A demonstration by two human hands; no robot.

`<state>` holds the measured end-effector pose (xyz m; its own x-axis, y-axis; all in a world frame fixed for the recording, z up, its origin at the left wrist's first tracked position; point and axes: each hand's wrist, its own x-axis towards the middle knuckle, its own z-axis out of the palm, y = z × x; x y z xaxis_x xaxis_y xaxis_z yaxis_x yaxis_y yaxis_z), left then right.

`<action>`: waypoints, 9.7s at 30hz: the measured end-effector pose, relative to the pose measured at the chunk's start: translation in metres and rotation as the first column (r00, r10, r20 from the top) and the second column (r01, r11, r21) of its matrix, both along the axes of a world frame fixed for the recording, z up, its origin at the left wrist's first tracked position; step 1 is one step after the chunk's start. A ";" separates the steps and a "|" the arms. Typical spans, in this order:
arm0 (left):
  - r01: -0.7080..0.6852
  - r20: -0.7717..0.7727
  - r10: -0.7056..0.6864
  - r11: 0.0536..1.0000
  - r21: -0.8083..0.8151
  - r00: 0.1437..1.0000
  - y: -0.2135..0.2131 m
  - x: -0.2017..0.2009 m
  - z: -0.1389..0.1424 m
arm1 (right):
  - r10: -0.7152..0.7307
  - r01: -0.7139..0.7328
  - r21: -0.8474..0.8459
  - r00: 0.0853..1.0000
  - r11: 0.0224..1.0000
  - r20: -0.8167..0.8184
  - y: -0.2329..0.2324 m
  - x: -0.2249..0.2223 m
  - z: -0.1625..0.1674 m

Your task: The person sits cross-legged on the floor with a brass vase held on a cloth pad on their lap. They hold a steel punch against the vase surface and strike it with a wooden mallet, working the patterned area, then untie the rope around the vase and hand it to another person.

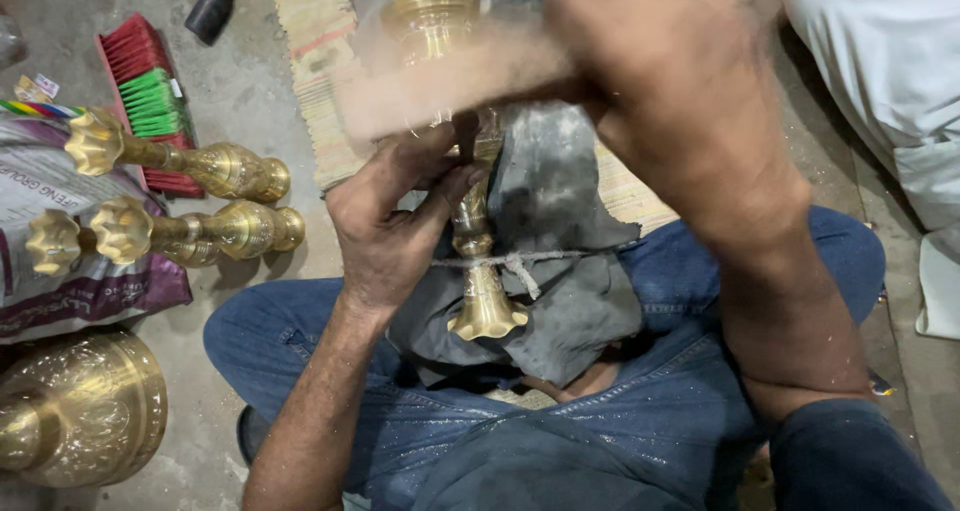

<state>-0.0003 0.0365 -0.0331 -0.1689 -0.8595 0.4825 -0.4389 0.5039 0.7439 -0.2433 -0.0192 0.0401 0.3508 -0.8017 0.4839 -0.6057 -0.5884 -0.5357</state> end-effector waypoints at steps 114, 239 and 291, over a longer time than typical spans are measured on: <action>-0.047 -0.408 0.146 0.969 0.241 0.902 0.004 -0.002 0.010 | -0.054 -0.051 -0.328 0.952 0.943 -0.301 -0.008 -0.027 -0.020; 0.276 0.106 -0.265 0.955 -0.108 0.958 -0.021 0.062 0.009 | -0.372 0.369 0.164 0.928 0.915 -0.011 0.083 0.028 -0.031; 0.334 -0.009 -0.338 0.935 -0.119 0.941 -0.017 0.061 0.005 | -0.510 0.453 -0.248 0.818 0.856 -0.267 0.103 0.013 -0.038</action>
<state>0.0607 0.0196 -0.0285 -0.4230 -0.6940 0.5826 -0.2085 0.7002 0.6828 -0.2304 0.0837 0.0021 0.0953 -0.8258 0.5559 -0.9520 -0.2388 -0.1915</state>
